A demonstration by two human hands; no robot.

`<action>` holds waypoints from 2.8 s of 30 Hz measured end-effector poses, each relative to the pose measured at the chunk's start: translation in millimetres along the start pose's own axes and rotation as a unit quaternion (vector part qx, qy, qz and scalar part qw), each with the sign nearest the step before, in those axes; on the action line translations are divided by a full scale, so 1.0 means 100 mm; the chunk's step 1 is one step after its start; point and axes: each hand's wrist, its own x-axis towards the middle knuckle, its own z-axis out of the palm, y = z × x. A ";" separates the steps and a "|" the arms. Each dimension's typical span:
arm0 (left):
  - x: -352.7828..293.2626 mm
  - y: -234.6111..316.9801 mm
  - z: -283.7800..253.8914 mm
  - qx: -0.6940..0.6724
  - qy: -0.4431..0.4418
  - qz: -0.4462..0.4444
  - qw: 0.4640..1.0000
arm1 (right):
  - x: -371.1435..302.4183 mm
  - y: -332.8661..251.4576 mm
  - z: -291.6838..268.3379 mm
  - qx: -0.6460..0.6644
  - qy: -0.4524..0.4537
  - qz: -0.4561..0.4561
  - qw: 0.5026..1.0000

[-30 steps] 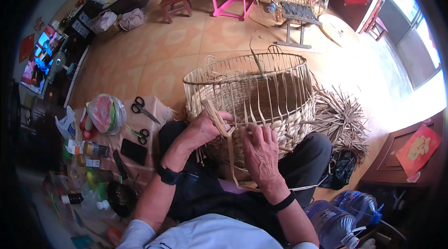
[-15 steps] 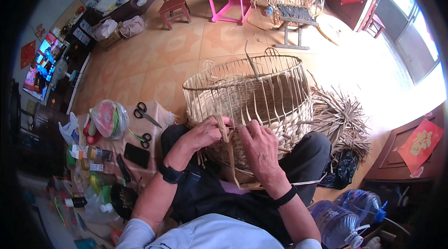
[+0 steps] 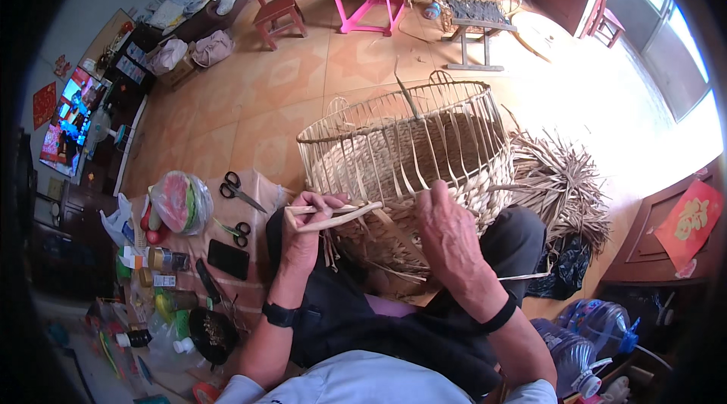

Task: Weaving a basket by hand using bamboo or reed strips.

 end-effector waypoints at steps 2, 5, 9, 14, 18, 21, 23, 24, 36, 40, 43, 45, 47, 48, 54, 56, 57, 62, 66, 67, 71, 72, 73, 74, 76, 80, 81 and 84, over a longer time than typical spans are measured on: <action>0.03 0.04 -0.08 -0.005 -0.016 0.001 1.000 | -0.09 0.09 -0.01 -0.019 -0.007 0.024 1.000; 0.07 0.24 0.03 0.335 -0.087 -0.006 0.938 | -0.18 0.21 -0.08 -0.021 -0.014 0.044 0.999; 0.09 0.58 0.15 0.507 -0.186 0.170 0.824 | -0.23 0.27 -0.11 -0.040 -0.019 0.053 0.998; 0.04 0.73 0.13 0.436 -0.161 0.067 0.883 | -0.18 0.24 -0.23 -0.043 -0.001 -0.053 0.998; 0.07 0.70 0.19 0.520 -0.130 0.139 0.833 | 0.00 0.06 -0.35 -0.034 -0.049 -0.024 0.998; 0.14 0.66 0.34 0.569 -0.152 0.238 0.772 | 0.16 0.03 -0.23 -0.037 -0.056 -0.040 0.997; 0.20 0.65 0.47 0.517 -0.197 0.228 0.802 | 0.22 -0.01 -0.11 -0.029 -0.024 -0.066 0.997; 0.24 0.61 0.50 0.519 -0.198 0.226 0.800 | 0.23 -0.02 -0.04 -0.026 -0.023 -0.064 0.997; 0.54 0.43 0.68 0.590 -0.237 0.085 0.767 | 0.01 0.54 -0.07 0.041 -0.007 -0.153 0.987; 0.57 0.52 0.79 0.610 -0.238 -0.009 0.756 | -0.18 0.78 -0.18 0.043 -0.033 -0.134 0.989; 0.55 0.52 0.84 0.621 -0.217 -0.046 0.752 | -0.32 0.96 -0.23 0.013 -0.050 -0.141 0.989; 0.56 0.50 0.84 0.631 -0.201 -0.051 0.748 | -0.41 1.07 -0.30 0.017 -0.040 -0.132 0.990; 0.54 0.48 0.80 0.614 -0.202 -0.053 0.761 | -0.47 1.11 -0.38 0.011 -0.022 -0.116 0.993; 0.53 0.47 0.78 0.597 -0.203 -0.055 0.774 | -0.50 1.13 -0.46 0.008 -0.023 -0.118 0.993; 0.45 0.48 0.75 0.605 -0.194 -0.027 0.771 | -0.80 1.21 -0.76 -0.011 -0.024 -0.058 0.998; 0.41 0.50 0.72 0.595 -0.195 -0.024 0.779 | -0.85 1.22 -0.81 -0.032 -0.045 -0.050 0.997; 0.39 0.50 0.70 0.589 -0.202 -0.021 0.782 | -0.88 1.22 -0.80 -0.034 -0.032 -0.039 0.998; 0.32 0.38 0.58 0.555 -0.207 0.014 0.806 | -0.93 1.31 -0.91 -0.025 -0.012 -0.012 1.000; 0.25 0.23 0.62 0.605 -0.144 0.084 0.778 | -0.89 1.33 -1.13 -0.061 -0.028 -0.032 0.997; 0.22 0.18 0.65 0.596 -0.129 0.097 0.787 | -0.89 1.37 -1.19 -0.075 -0.038 -0.019 0.996; 0.22 0.14 0.57 0.562 -0.159 0.100 0.805 | -0.91 1.49 -1.21 -0.075 -0.032 -0.030 0.996; 0.23 0.19 0.55 0.562 -0.161 0.097 0.805 | -0.92 1.53 -1.20 -0.073 -0.035 -0.028 0.996; 0.23 0.23 0.53 0.540 -0.182 0.098 0.816 | -0.91 1.58 -1.19 -0.079 -0.029 -0.026 0.996; 0.23 0.26 0.51 0.517 -0.203 0.100 0.826 | -0.90 1.63 -1.18 -0.084 -0.023 -0.025 0.996; 0.22 0.25 0.44 0.520 -0.218 0.110 0.818 | -0.85 1.75 -1.14 -0.092 -0.012 -0.022 0.995; 0.14 0.19 0.33 0.457 -0.204 0.098 0.860 | -0.65 1.87 -0.94 -0.062 -0.039 0.079 0.994; 0.16 0.15 0.32 0.444 -0.198 0.092 0.869 | -0.66 1.90 -0.86 -0.083 -0.054 0.084 0.992; 0.09 0.07 0.35 0.458 -0.149 0.172 0.859 | -0.59 1.62 -0.75 -0.062 -0.087 0.129 0.986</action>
